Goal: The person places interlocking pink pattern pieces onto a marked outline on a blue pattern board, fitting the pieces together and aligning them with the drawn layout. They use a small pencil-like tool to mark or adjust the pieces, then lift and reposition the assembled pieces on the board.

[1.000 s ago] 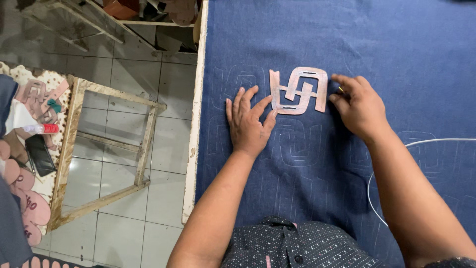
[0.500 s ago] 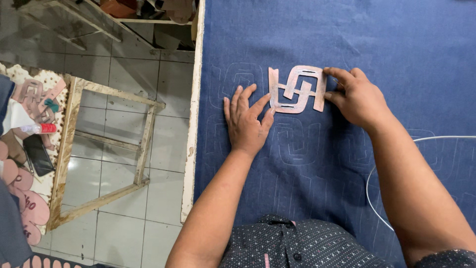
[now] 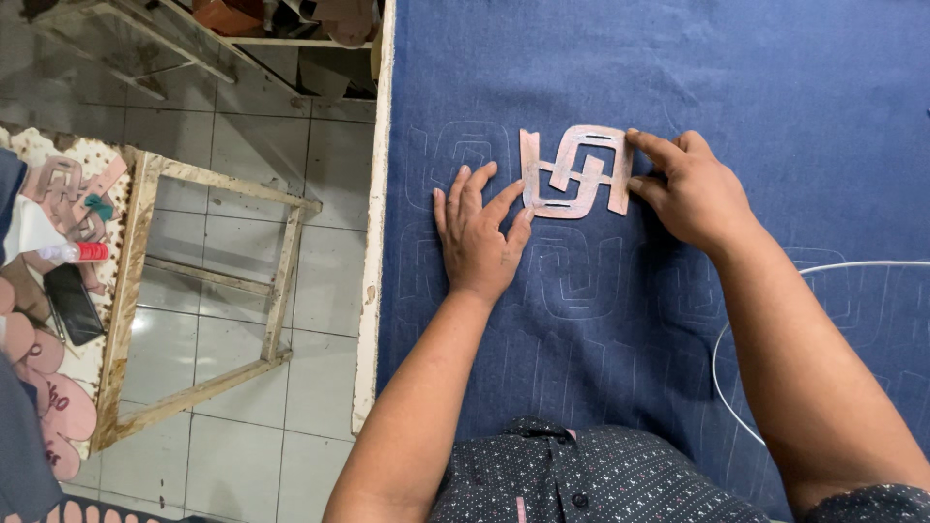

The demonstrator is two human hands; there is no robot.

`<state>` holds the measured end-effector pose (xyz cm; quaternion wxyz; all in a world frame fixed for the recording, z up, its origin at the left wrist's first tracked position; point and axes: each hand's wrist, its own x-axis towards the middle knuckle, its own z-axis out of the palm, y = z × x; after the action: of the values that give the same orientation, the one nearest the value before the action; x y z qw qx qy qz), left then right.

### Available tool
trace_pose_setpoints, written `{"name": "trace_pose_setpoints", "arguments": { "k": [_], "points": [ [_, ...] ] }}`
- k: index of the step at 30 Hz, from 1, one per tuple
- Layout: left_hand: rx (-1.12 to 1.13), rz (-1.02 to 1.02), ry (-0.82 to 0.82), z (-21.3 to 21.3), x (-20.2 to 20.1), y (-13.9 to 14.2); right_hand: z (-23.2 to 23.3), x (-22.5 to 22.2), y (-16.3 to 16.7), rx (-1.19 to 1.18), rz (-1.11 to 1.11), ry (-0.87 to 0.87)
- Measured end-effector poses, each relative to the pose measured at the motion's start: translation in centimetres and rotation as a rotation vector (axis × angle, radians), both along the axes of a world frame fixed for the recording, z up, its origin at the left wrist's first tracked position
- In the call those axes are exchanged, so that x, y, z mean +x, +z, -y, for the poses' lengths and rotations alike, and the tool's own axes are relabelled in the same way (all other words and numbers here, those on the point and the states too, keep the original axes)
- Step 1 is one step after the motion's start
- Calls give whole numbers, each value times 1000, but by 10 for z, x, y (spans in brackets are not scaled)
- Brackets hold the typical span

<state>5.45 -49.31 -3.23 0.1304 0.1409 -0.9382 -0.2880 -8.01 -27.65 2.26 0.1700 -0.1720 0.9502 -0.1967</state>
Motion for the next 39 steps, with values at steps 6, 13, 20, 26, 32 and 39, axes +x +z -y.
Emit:
{"name": "trace_pose_setpoints", "arguments": {
  "k": [6, 13, 20, 26, 32, 39],
  "points": [
    [1, -9, 7, -1, 0, -1, -2, 1, -5, 3, -41, 19],
    [1, -34, 16, -3, -3, 7, -4, 0, -11, 15, -78, 37],
    [-190, 215, -139, -28, -16, 8, 4, -4, -8, -14, -111, 37],
    [-267, 424, -62, -62, -21, -7, 43, 2, 14, -321, -315, 171],
    [-509, 403, -241, -68, -22, -16, 86, -5, 19, -327, -59, 475],
    [-510, 421, -291, -69, -20, -22, 94, -7, -3, -318, -129, 662]
  ]
}}
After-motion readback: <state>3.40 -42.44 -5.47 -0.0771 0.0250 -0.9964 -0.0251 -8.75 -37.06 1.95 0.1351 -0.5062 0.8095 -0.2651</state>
